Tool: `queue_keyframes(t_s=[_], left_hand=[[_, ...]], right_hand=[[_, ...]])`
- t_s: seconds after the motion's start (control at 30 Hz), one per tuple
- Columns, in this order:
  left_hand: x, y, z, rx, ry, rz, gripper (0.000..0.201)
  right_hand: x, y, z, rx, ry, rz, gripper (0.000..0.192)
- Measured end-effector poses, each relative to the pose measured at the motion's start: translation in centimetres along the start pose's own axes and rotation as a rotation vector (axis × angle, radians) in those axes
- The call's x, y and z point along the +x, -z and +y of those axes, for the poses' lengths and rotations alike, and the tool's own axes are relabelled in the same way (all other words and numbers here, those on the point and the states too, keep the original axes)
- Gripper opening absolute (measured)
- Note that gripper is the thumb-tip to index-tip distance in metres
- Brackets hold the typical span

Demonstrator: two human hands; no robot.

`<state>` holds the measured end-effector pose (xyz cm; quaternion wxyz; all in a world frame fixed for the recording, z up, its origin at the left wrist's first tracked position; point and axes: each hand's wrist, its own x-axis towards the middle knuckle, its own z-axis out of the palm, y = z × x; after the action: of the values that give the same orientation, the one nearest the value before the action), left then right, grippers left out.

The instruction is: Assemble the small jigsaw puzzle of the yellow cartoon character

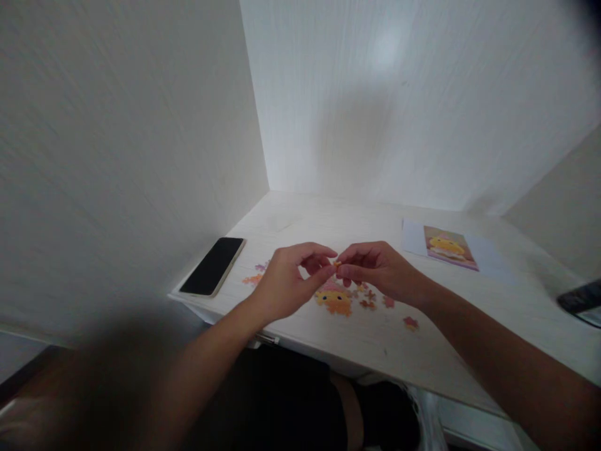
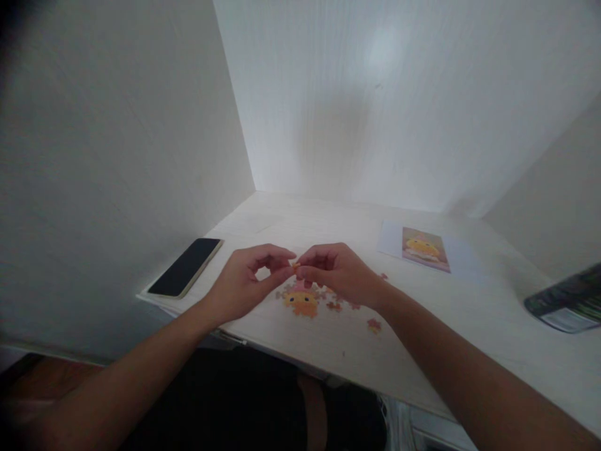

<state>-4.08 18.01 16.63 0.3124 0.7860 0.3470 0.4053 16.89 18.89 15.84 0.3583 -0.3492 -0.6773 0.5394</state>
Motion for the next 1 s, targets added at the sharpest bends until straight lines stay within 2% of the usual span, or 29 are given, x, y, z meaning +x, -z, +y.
queue_keyframes(t_s=[0.07,0.13,0.23,0.33,0.43,0.57,0.7,0.83,1.0], left_hand=[[0.0,-0.7,0.0,-0.005,0.009,0.001,0.022],[0.2,0.0,-0.3,0.009,0.028,-0.039,0.026],[0.3,3.4,-1.2,0.233,0.071,-0.209,0.027],[-0.7,7.6,-2.4,0.576,0.227,-0.32,0.032],[-2.6,10.1,-3.9,0.724,0.34,-0.281,0.045],[-4.5,10.0,-5.3,0.746,0.334,-0.269,0.051],[-4.4,9.2,-5.6,0.712,0.357,-0.258,0.046],[-4.0,9.1,-5.8,0.605,0.357,-0.242,0.042],[-4.1,9.0,-5.4,0.513,0.385,-0.251,0.04]], right_hand=[[0.0,0.2,0.0,-0.015,0.004,-0.001,0.028],[0.0,0.5,0.2,-0.065,-0.017,-0.005,0.028],[0.1,0.7,0.4,-0.136,-0.084,0.032,0.028],[0.4,0.9,0.6,-0.147,-0.092,0.098,0.026],[0.6,1.2,0.9,-0.134,-0.077,0.127,0.028],[0.8,1.5,1.4,-0.126,-0.146,0.148,0.027],[0.7,1.4,1.5,-0.136,-0.196,0.104,0.024],[0.4,0.9,1.2,-0.122,-0.248,-0.035,0.026],[0.2,0.0,1.8,0.02,-0.317,-0.261,0.028]])
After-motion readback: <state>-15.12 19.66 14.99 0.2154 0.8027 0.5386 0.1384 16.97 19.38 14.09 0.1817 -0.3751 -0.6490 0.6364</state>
